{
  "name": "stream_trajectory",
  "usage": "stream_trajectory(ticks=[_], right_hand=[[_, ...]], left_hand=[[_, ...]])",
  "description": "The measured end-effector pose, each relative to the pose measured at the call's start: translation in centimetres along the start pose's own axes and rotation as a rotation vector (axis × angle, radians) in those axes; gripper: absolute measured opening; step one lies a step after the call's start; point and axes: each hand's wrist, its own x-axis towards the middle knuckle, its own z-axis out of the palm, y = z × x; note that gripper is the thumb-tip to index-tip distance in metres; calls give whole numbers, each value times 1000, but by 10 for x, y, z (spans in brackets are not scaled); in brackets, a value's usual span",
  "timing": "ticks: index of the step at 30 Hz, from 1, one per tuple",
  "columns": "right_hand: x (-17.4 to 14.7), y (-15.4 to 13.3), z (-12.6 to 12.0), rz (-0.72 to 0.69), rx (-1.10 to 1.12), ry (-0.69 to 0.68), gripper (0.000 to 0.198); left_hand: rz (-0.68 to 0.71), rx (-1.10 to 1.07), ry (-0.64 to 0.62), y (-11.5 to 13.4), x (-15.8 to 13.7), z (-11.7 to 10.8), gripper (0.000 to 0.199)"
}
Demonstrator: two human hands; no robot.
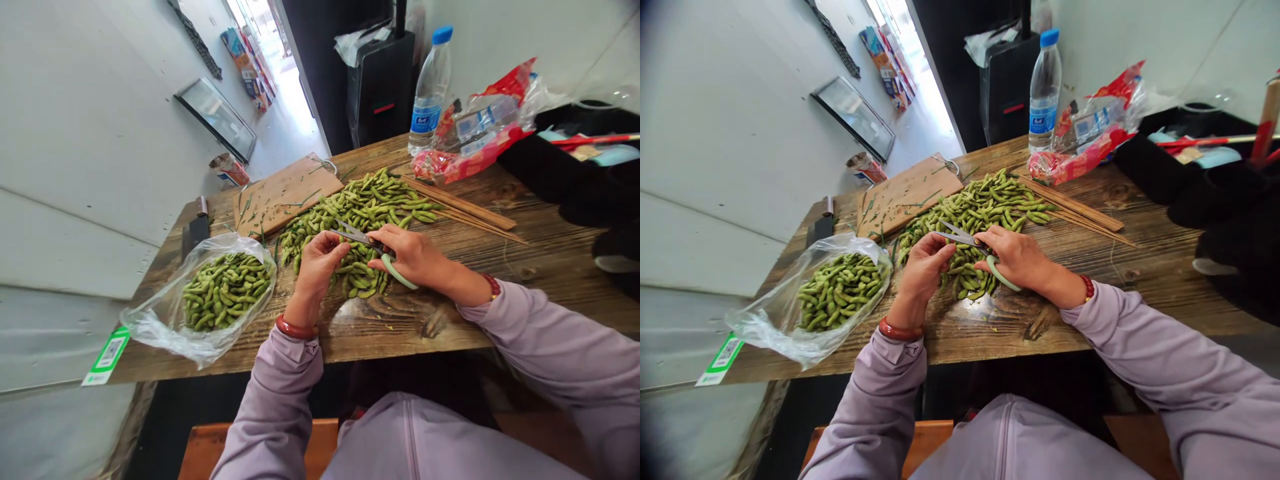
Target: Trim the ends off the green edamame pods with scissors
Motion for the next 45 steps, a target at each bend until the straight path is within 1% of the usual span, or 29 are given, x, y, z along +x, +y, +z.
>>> stream_trajectory(ticks=[2, 5, 8, 12, 16, 19, 25, 33, 38, 42, 45], right_hand=[[0, 0, 0, -1, -5, -11, 42], [0, 0, 0, -14, -10, -34, 47], [-1, -1, -1, -33, -16, -53, 49], [-1, 0, 0, -42, -19, -53, 52], [-1, 0, 0, -50, -2, -48, 54], [0, 1, 0, -67, -10, -61, 52], [1, 1, -2, -65, -6, -80, 39], [2, -2, -7, -33, -79, -157, 37], [3, -3, -8, -23, -93, -167, 37], [3, -3, -9, -16, -100, -176, 36], [3, -2, -8, -18, -89, -177, 35]], left_hand=[[22, 30, 8, 1, 0, 0, 27], [55, 108, 2, 0, 0, 1, 20], [107, 183, -28, -5, 1, 0, 13], [175, 272, -63, -13, 3, -2, 9], [202, 310, -93, -15, 3, -2, 6], [200, 307, -112, -12, 1, 0, 4], [161, 305, -92, -8, -1, -2, 11], [212, 354, -131, -4, 1, -3, 4], [152, 315, -124, -1, 0, -2, 4], [74, 240, -123, 0, -1, -4, 9], [41, 222, -134, 0, 0, -7, 11]])
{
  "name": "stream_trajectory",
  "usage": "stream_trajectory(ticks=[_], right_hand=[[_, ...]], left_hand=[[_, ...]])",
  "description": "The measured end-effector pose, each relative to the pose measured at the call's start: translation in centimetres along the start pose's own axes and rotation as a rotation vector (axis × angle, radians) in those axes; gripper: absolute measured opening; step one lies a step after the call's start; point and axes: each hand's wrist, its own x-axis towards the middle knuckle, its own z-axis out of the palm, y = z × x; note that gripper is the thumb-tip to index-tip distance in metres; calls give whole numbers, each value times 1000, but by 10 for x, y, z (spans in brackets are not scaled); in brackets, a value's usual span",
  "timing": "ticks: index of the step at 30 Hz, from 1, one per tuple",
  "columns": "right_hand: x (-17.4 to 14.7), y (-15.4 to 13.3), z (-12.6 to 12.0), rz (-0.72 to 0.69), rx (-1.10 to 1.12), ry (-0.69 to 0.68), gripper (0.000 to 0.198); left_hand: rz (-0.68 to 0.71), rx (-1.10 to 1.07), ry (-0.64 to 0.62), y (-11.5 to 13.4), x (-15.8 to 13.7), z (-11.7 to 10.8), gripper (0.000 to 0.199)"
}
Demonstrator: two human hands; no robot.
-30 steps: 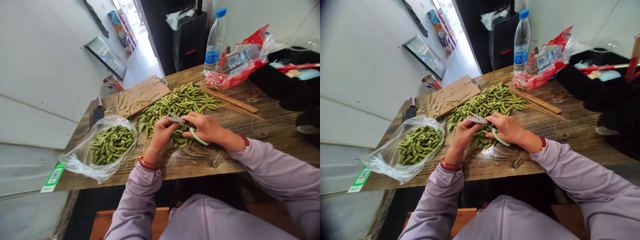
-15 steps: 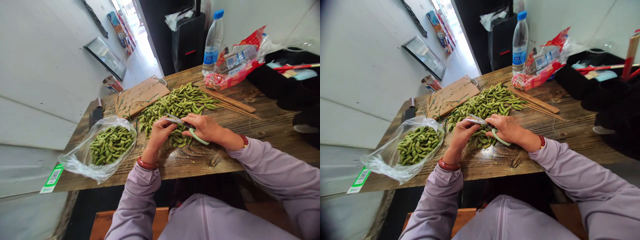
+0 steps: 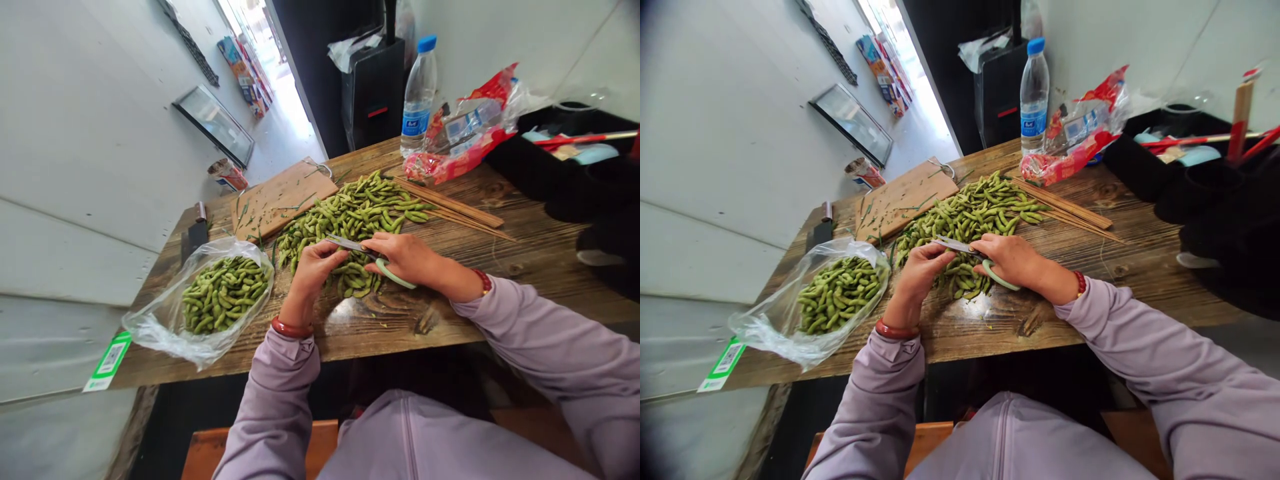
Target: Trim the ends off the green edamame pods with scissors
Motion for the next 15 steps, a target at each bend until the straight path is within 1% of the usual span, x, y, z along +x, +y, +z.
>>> stream_trajectory(ticks=[4, 7, 9, 12, 15], right_hand=[[1, 3, 2, 23, 17, 41, 35], [1, 5, 3, 61, 33, 95, 37], [2, 6, 4, 70, 45, 126, 40], [1, 6, 4, 42, 61, 155, 46], [1, 5, 5, 4, 56, 161, 48]], left_hand=[[-58, -60, 23, -2, 1, -3, 18], [-101, -177, 69, -2, 2, -3, 24], [-123, -280, 71, -1, 3, -3, 27], [-171, -410, 68, 0, 4, -3, 29], [-191, -509, 91, 0, 5, -3, 27]])
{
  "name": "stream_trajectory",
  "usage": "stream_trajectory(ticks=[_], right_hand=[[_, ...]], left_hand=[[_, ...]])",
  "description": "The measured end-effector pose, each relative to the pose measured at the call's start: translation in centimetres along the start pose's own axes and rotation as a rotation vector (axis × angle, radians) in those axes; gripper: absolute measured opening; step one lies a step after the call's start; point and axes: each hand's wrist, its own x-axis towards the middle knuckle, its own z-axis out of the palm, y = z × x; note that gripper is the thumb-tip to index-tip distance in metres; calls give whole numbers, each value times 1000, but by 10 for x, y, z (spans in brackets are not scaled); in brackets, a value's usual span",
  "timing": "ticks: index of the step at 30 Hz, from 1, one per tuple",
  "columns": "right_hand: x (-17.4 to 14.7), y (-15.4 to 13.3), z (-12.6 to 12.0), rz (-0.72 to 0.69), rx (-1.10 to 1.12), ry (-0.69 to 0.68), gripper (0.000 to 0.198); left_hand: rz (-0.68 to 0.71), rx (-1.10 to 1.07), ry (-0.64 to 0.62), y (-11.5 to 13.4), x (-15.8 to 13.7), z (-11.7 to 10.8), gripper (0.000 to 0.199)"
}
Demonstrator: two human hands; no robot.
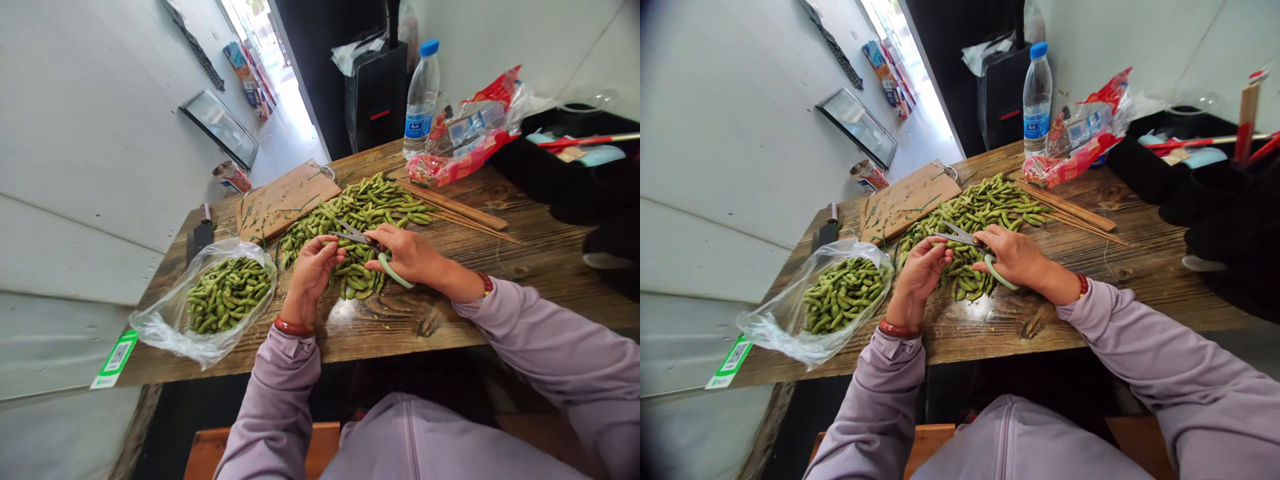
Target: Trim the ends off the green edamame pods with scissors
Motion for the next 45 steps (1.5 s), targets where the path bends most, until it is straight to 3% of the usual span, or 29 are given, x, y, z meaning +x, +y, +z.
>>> stream_trajectory(ticks=[8, 18, 25, 30, 39, 45], right_hand=[[-1, -4, 1, -35, -20, -49, 52], [-3, -2, 2, -58, 20, 0, 44], [-2, -1, 0, -38, -18, -66, 35], [-2, -2, 0, -7, -48, -100, 33], [0, 5, 1, 63, -2, -2, 35], [0, 4, 1, 51, -11, -4, 35]], left_hand=[[-1, -93, -24, -2, -1, 3, 31], [-29, 37, -60, -6, -5, 9, 35], [-9, 68, -59, -1, -7, 11, 36], [18, 49, -19, 0, -6, 9, 35], [130, 54, 99, -2, 0, 2, 28], [54, 168, -40, -2, -3, 3, 28]])
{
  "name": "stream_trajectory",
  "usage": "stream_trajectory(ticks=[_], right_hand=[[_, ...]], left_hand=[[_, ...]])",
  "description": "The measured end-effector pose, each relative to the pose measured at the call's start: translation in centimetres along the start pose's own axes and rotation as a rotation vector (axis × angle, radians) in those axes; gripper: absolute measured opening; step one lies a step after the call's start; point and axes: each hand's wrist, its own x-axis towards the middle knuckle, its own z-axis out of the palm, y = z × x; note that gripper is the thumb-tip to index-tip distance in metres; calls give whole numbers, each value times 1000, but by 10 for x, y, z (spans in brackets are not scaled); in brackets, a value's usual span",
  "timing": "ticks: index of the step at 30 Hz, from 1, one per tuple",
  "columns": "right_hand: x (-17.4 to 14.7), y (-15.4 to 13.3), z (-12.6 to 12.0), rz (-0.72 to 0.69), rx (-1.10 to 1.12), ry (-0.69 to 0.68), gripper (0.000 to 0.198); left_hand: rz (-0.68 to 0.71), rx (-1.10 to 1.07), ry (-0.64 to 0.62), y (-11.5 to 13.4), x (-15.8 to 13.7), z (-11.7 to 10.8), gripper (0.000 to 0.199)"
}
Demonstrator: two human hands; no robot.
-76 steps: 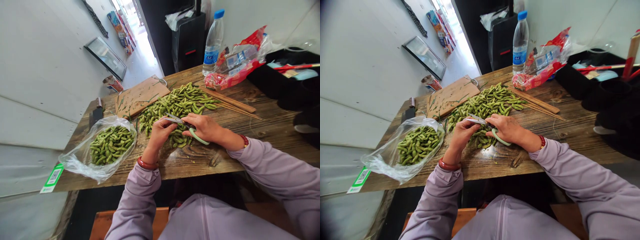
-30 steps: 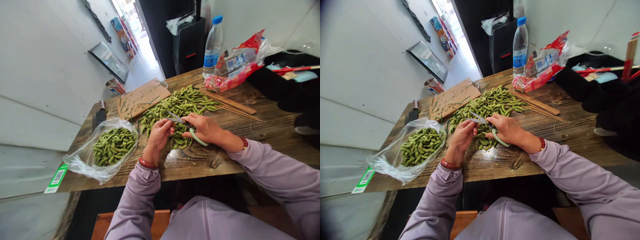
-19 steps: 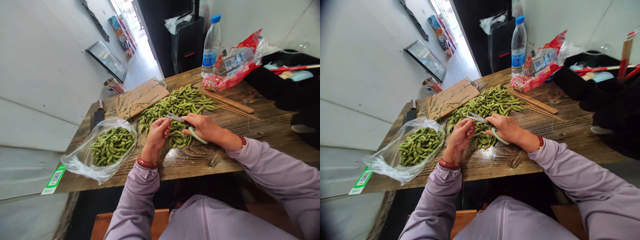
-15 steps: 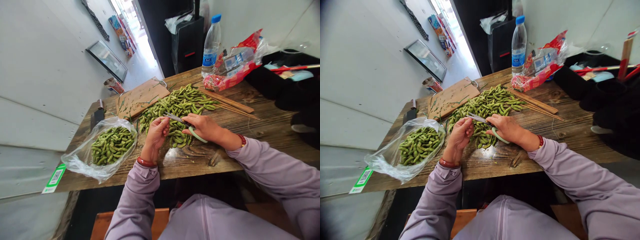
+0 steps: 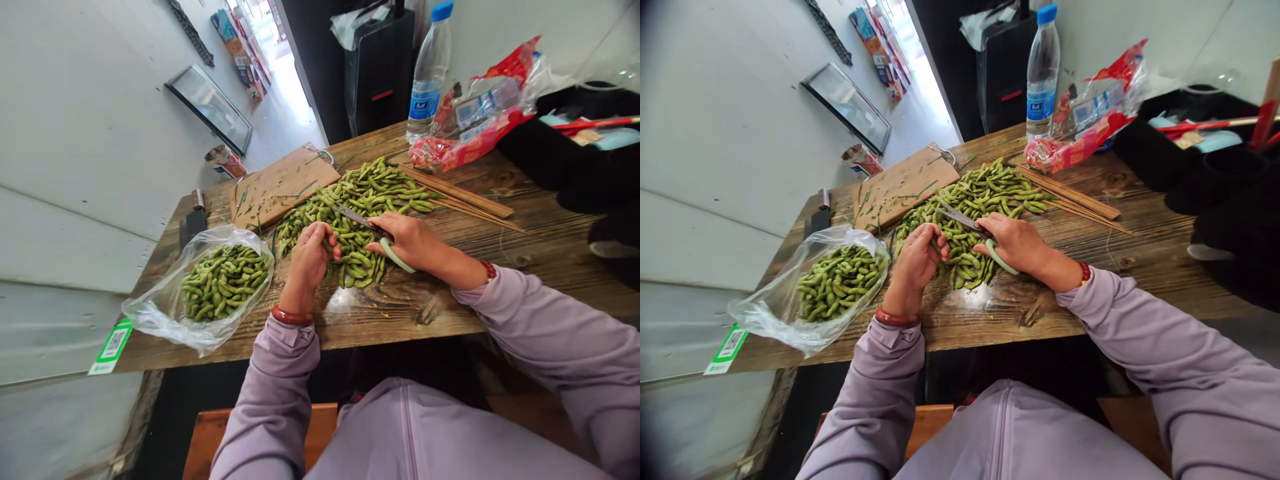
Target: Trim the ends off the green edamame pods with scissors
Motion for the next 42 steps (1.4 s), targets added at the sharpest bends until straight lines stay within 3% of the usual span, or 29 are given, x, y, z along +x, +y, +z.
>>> stream_trajectory(ticks=[2, 6, 10, 14, 21, 24, 27, 33, 36, 42], right_hand=[[0, 0, 0, -4, -8, -2, 36], [0, -1, 1, 5, -18, -16, 37], [-1, -2, 1, 10, -23, -25, 36], [-1, -4, 0, 10, 0, -25, 35], [0, -5, -1, 17, 1, -34, 37], [0, -5, -1, 17, -4, -34, 37], [0, -4, 0, 15, -13, -13, 36], [-1, -2, 1, 4, -2, 11, 35], [-1, -3, 2, 6, -3, 9, 35], [-2, -4, 2, 13, -17, 15, 36]], left_hand=[[42, 136, 12, -3, 1, -1, 24], [295, 648, 152, -12, 8, -5, 10], [393, 1011, 143, -20, 14, -7, 11], [375, 1187, 165, -22, 12, -2, 14], [309, 1272, 135, -16, 6, 3, 10], [352, 1202, 171, -13, 7, 0, 5], [362, 931, 195, -11, 8, -4, 5], [72, 230, 94, -4, 4, -2, 25], [-6, 110, 31, -1, 1, 1, 36], [-11, 39, -29, 2, 0, 4, 33]])
